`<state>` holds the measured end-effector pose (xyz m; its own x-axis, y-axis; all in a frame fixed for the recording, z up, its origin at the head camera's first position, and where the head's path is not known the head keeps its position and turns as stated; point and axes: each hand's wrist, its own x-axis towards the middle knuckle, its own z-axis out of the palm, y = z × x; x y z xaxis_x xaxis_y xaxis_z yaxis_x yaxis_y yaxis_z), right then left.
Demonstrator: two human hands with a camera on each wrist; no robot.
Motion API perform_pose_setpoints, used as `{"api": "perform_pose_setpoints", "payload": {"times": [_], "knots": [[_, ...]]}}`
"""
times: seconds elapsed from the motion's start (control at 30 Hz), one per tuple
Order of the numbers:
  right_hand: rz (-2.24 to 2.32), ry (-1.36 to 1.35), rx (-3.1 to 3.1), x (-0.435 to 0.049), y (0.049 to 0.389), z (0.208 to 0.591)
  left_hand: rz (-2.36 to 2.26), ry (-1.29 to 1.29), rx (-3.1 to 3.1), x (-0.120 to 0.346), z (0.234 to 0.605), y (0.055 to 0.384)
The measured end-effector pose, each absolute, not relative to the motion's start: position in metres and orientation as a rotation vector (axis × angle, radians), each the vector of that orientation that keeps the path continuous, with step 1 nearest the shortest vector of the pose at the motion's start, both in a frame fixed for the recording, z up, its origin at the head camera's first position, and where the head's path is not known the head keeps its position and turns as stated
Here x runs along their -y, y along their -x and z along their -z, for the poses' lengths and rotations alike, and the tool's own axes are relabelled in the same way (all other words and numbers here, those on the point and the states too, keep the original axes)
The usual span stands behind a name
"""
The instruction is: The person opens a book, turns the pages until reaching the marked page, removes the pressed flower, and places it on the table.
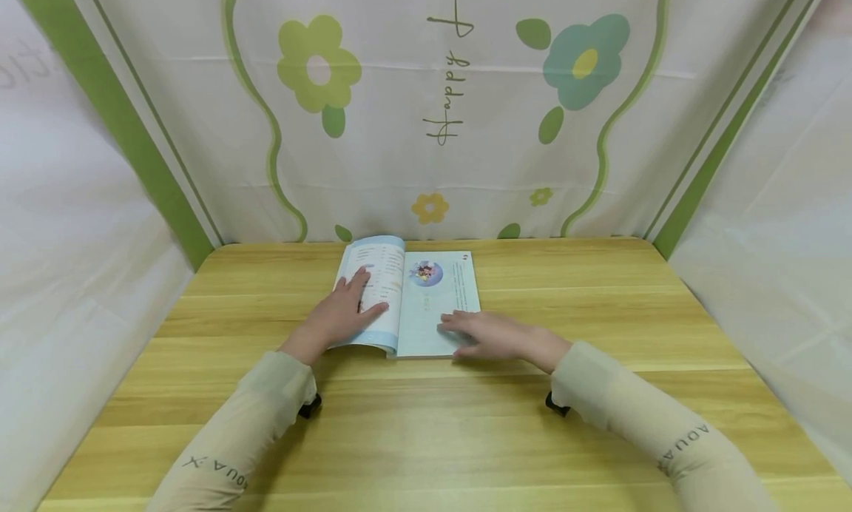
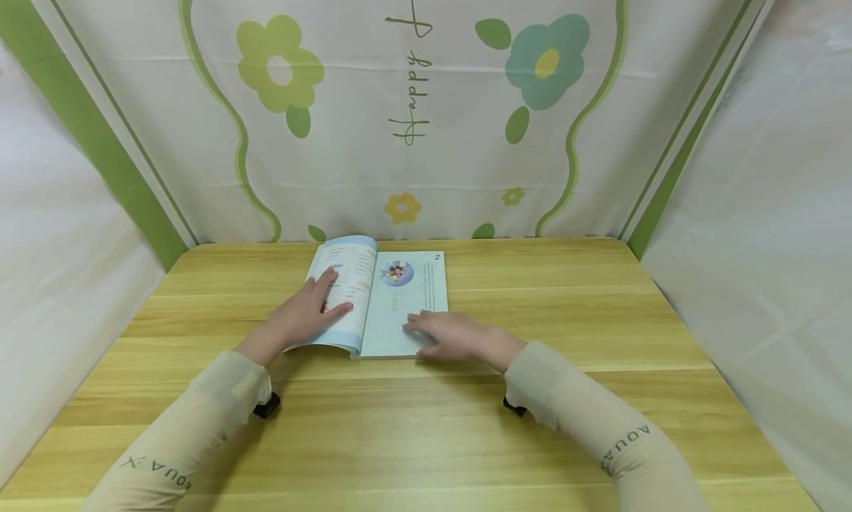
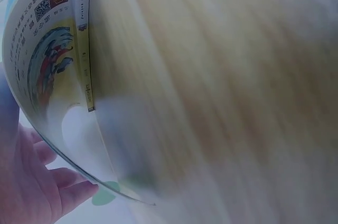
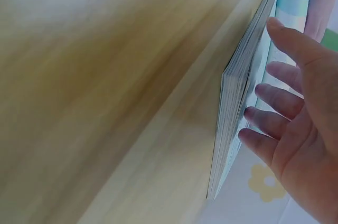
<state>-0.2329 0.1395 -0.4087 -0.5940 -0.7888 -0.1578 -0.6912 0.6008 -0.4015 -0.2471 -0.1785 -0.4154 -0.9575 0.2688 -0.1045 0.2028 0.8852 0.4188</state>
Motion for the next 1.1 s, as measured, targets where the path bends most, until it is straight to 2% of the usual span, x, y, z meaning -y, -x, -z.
{"api": "perform_pose_setpoints", "payload": {"times": [0.3, 1.1], "knots": [[0.409, 1.244, -2.533, -0.151, 0.232, 0.406, -0.620, -0.491, -2.882, 0.182, 0.413, 0.246], [0.375, 1.228, -2.494, -0.164, 0.236, 0.399, -0.582, -0.416, -2.855, 0.182, 0.415, 0.243]]}}
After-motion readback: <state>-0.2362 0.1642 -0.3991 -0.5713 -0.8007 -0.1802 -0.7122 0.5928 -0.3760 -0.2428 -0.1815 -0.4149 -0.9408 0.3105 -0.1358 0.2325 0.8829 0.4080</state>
